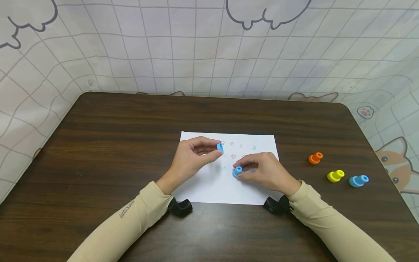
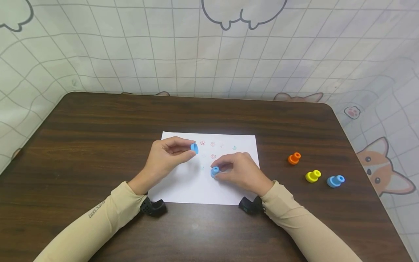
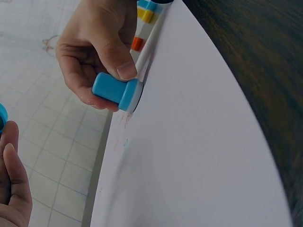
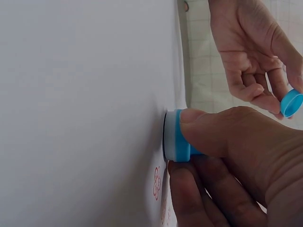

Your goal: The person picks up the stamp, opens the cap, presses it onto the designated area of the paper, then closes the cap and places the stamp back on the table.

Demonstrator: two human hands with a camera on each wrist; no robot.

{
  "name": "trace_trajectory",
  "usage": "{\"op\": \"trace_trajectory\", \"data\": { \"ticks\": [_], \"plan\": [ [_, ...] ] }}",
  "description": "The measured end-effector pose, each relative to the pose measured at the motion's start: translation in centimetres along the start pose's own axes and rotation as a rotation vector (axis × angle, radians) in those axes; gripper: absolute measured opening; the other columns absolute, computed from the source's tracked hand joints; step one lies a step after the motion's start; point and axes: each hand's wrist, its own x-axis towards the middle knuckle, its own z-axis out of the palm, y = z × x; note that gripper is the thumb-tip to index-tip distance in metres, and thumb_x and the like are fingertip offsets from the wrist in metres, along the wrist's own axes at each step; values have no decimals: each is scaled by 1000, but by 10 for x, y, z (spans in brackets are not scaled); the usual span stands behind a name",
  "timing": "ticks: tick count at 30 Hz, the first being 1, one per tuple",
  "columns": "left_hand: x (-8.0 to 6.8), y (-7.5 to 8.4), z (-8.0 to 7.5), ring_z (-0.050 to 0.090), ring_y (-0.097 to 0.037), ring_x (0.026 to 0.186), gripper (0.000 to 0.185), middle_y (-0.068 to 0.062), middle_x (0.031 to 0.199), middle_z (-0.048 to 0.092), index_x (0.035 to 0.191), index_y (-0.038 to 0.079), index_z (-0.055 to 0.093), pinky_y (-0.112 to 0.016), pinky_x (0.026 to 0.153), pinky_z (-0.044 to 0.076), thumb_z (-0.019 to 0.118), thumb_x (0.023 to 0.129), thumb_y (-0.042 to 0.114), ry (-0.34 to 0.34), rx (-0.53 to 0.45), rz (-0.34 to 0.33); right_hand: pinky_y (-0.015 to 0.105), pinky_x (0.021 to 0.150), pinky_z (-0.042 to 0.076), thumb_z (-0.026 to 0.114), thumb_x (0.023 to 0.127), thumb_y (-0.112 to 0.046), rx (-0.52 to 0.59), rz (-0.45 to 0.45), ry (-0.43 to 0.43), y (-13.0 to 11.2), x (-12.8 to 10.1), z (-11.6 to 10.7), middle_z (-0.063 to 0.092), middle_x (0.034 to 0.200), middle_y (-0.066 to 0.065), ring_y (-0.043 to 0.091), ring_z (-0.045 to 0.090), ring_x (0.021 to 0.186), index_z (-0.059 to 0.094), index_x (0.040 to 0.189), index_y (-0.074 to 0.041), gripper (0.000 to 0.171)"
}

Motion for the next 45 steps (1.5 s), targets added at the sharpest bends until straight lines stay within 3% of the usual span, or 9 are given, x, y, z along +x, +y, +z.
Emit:
{"op": "trace_trajectory", "data": {
  "ticks": [9,26,45],
  "plan": [
    [-1,2,-2,78,-11,95,25,-9,113,79,111,9,79,-27,87,64,84,86,13,5,-15,10,26,90,60,86,85,-17,-7,-30,7,-3,2,1,81,104,-6,5,74,91,81,107,-21,23],
    [0,6,2,77,-8,93,24,-10,112,79,110,7,78,-26,87,64,83,87,11,-5,-1,-6,27,91,59,85,85,-18,-24,-3,11,-5,-1,1,81,105,-6,6,74,93,82,107,-21,23],
    [-3,5,0,77,-9,95,24,-9,114,79,111,9,79,-26,87,64,83,87,14,-8,2,-8,25,90,60,85,85,-16,-1,-46,6,-6,-2,4,80,104,-6,5,74,92,80,107,-20,22]
  ]
}}
